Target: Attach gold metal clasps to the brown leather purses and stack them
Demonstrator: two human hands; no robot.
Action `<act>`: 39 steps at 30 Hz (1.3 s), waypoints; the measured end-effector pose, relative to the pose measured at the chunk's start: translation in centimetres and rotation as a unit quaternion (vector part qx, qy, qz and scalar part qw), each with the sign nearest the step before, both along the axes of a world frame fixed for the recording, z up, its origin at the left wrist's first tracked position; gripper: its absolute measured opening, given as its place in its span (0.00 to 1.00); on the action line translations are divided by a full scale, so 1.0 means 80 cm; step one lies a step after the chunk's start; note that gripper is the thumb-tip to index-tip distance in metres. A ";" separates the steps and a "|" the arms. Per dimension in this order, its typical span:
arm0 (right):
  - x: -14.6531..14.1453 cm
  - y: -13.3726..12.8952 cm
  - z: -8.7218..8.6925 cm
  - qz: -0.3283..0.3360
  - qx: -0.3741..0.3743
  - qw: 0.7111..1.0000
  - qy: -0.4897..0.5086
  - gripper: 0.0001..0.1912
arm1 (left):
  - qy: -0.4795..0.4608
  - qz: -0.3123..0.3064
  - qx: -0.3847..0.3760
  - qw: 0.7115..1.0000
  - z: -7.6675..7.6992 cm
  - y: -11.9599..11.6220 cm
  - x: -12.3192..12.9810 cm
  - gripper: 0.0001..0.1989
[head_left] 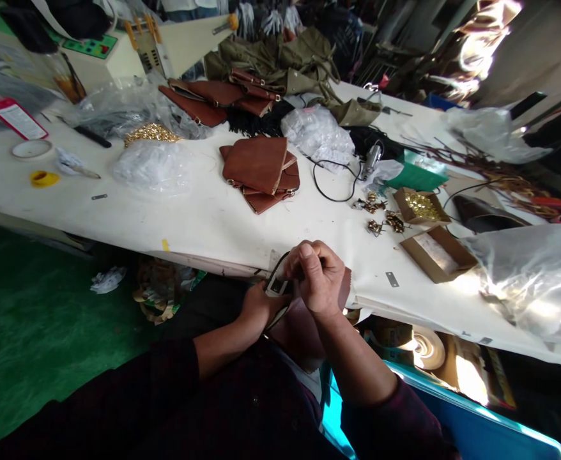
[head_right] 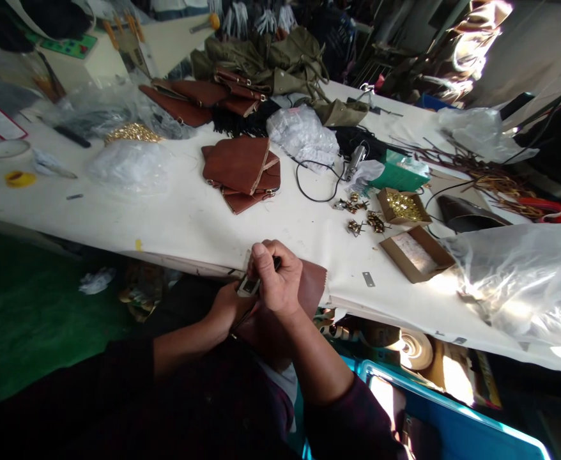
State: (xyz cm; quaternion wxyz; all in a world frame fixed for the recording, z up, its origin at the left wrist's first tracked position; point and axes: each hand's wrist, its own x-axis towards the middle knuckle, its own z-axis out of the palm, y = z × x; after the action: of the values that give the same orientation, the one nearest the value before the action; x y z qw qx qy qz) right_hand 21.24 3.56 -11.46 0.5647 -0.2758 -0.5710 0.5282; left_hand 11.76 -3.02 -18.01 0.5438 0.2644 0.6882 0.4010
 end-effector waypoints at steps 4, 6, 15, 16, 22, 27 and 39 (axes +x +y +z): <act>-0.001 -0.004 -0.003 -0.010 0.022 1.000 0.014 0.24 | 0.046 0.004 -0.013 0.999 0.003 0.002 0.004 0.10; -0.002 -0.004 -0.015 -0.005 0.011 1.000 -0.010 0.24 | 0.056 0.000 -0.010 0.998 0.005 0.002 0.006 0.09; -0.007 -0.006 -0.020 -0.018 0.013 1.000 0.004 0.25 | 0.054 0.004 0.004 0.998 0.002 -0.001 0.007 0.09; -0.008 -0.007 -0.022 -0.021 0.008 1.000 0.002 0.25 | 0.052 0.006 0.008 0.999 0.000 -0.001 0.006 0.10; -0.008 -0.010 0.004 -0.044 0.001 0.999 0.002 0.25 | 0.025 0.009 0.036 0.999 -0.009 -0.007 0.000 0.10; 0.035 0.033 0.069 -0.210 0.122 0.970 -0.014 0.25 | 0.001 -0.025 0.067 0.997 -0.012 -0.029 -0.016 0.17; 0.221 0.006 -0.041 -0.331 -0.066 0.867 -0.366 0.18 | 0.302 -0.263 0.154 0.903 0.094 -0.013 -0.112 0.22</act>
State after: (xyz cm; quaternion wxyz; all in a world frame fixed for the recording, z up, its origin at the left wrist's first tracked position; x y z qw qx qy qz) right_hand 38.95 4.01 -14.77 0.4372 -0.6586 -0.5760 0.2081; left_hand 2.83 -4.07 -10.48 0.3478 0.6247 0.6546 0.2456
